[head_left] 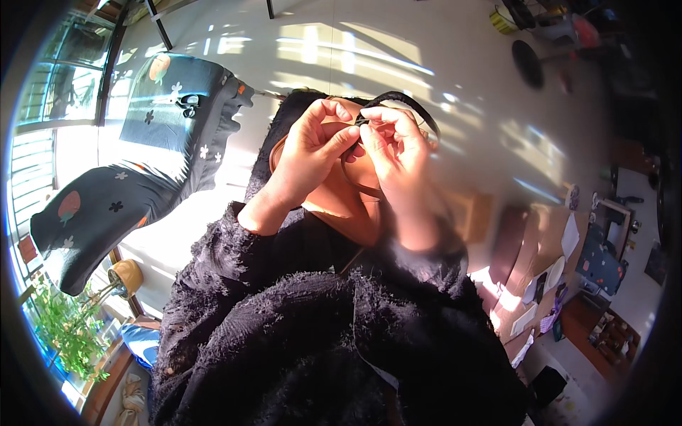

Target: The person is repairing a brown leather bag by hand. They are seen manipulating a black strap, threading it through the bag's hardware, and using scissors to trim the excess material. The task involves precise hand movements to adjust and secure the strap.

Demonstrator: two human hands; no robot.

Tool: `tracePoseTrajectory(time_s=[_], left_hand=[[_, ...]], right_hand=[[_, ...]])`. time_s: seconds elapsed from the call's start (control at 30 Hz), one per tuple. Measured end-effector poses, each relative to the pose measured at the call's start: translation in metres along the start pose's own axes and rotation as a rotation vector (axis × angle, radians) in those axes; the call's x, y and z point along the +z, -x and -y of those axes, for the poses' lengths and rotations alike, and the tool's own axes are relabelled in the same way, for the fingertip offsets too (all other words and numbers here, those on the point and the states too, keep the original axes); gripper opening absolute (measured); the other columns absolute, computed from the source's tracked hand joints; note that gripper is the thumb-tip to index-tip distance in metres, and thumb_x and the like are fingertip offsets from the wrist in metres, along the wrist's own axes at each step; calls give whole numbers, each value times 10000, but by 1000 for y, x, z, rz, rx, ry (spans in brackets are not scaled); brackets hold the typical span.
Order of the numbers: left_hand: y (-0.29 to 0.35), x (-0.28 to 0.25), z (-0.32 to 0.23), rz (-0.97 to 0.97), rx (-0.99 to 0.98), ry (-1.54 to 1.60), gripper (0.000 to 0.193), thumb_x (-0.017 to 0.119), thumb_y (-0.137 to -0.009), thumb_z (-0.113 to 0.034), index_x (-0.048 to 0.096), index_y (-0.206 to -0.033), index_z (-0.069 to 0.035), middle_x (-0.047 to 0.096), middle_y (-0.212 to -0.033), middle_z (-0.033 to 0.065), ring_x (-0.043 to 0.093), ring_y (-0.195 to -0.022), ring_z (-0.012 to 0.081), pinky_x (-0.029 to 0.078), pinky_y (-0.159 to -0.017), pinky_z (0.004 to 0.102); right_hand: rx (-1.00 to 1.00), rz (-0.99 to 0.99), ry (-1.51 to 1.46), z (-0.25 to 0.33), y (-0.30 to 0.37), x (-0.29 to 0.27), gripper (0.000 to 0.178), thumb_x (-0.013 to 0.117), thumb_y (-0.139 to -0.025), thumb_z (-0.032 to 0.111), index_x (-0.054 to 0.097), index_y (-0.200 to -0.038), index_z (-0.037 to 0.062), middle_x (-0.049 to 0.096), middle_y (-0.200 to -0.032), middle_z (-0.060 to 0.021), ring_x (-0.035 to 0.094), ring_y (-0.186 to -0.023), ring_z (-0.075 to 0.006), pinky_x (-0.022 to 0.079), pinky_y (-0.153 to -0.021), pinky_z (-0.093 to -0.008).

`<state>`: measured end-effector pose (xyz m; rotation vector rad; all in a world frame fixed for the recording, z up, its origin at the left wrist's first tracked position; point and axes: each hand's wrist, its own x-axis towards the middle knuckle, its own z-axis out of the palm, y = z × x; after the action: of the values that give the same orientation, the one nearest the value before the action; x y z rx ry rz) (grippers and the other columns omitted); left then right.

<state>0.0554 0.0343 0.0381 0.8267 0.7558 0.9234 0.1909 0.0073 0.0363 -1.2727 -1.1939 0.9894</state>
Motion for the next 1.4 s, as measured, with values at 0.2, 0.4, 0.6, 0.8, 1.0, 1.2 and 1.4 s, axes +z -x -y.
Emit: tracePoseTrajectory(time_s=[0.2,0.4,0.6,0.8,1.0,1.2,1.4], left_hand=[[5,1,-3,14,-11,-64,149,518,-888,-36,452,-1021,-42,593,-826,39,569,-742,82,454,-648,206],[5,-4,2,27,-4,-35,182,501,-891,-20,451,-1065,-39,602,-890,67,581,-769,98,474,-679,216],[5,-5,-1,10,-29,-13,185,494,-889,-7,449,-1067,-31,595,-908,69,585,-789,109,485,-699,222],[3,-3,1,-1,-34,-47,190,502,-883,-1,451,-1065,-26,585,-925,69,584,-790,106,491,-710,226],[3,-7,5,5,-30,24,181,506,-876,12,464,-1048,-30,594,-912,68,589,-796,110,491,-703,222],[6,-7,-2,-30,-80,57,185,493,-879,20,479,-1055,-34,606,-902,64,595,-804,118,497,-716,228],[7,-5,-7,-28,-35,-39,195,497,-877,17,495,-1070,-9,599,-890,56,575,-794,106,483,-724,228]], right_hand=[[137,5,-292,4,-2,4,86,514,-890,66,539,-929,-6,541,-851,-46,550,-665,-107,482,-541,-230],[167,4,-340,-2,1,8,86,474,-910,74,509,-942,2,526,-803,-39,547,-664,-104,479,-551,-232],[148,35,-366,-3,3,7,67,492,-898,60,510,-933,5,536,-816,-40,552,-686,-94,482,-567,-227],[178,28,-385,-5,3,8,60,527,-882,60,510,-910,10,545,-820,-39,552,-664,-84,483,-570,-222],[197,42,-352,-6,3,9,81,504,-903,98,499,-889,19,524,-780,-32,532,-631,-82,459,-562,-210],[236,12,-452,-7,6,9,84,485,-913,104,491,-899,22,512,-772,-29,522,-623,-85,454,-593,-217],[251,20,-424,-10,6,12,85,485,-915,107,498,-919,24,517,-785,-15,514,-656,-70,443,-605,-204]])
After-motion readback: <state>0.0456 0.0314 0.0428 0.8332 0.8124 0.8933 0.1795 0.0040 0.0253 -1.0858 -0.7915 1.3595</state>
